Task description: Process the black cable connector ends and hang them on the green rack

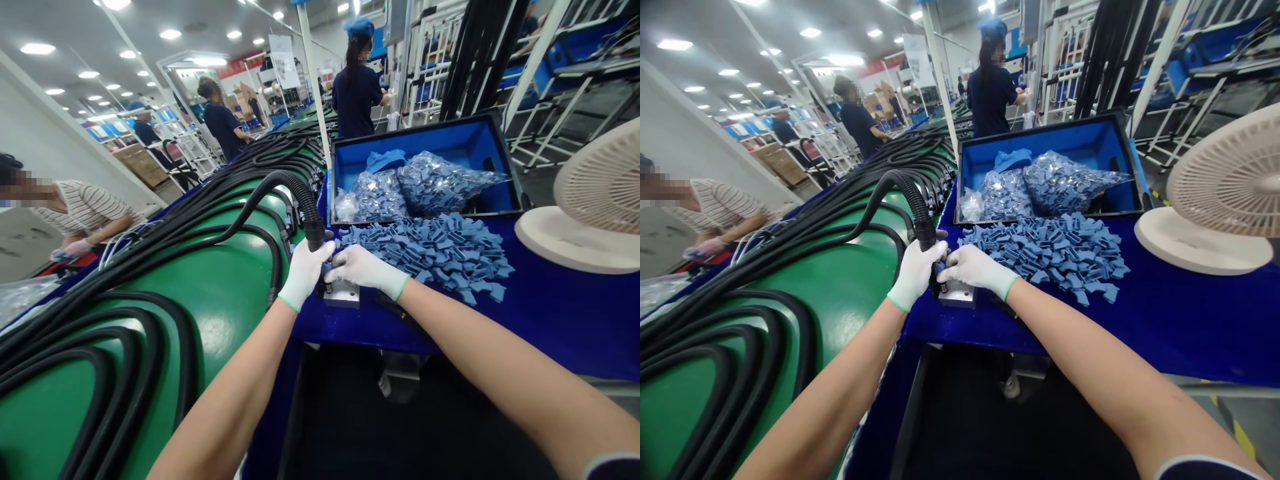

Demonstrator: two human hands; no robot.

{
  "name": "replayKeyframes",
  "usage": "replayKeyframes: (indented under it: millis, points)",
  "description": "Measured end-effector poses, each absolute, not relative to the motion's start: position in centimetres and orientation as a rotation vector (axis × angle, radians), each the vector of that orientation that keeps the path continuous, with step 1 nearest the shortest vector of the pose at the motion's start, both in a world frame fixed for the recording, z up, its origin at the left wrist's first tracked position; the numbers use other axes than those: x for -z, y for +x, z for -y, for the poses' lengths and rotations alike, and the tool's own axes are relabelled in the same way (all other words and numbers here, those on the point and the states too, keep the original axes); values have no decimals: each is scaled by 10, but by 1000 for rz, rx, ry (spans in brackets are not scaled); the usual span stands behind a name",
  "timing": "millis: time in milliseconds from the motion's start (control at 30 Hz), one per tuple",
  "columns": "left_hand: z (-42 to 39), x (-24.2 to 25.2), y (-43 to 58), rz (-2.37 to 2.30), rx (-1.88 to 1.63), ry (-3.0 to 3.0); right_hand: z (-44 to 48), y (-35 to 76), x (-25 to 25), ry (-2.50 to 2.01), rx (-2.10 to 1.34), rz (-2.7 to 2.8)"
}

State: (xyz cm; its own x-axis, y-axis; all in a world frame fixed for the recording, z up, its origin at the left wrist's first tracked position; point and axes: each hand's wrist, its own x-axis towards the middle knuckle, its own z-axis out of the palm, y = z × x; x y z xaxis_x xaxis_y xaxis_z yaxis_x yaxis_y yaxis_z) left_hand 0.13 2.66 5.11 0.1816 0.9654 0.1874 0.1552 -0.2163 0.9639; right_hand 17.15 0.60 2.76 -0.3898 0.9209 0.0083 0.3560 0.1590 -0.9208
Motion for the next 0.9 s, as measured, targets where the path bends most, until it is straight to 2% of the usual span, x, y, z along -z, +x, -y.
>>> replayKeyframes:
  millis: [233, 300, 433, 567, 733, 900]
  points:
    - [-11, -66, -12, -1087, -1187, 1526, 8, 174, -41, -1247, -1127, 1890]
    - [2, -70, -43, -1112, -1245, 1456, 32, 184, -47, -1275, -952, 2038]
    - [46, -63, -140, -1439, -1270, 1387, 95, 216, -35, -1651, -306, 2315]
    - [89, -37, -206, -1983, -906, 1324, 135, 233, -4, -1909, -43, 2388]
    - [132, -20, -226, -1958, -461, 1567, 140, 239, 20, -1753, 76, 2420]
    - [237, -14, -277, -2468, -128, 1556, 139, 254, 43, -1681, 59, 2322]
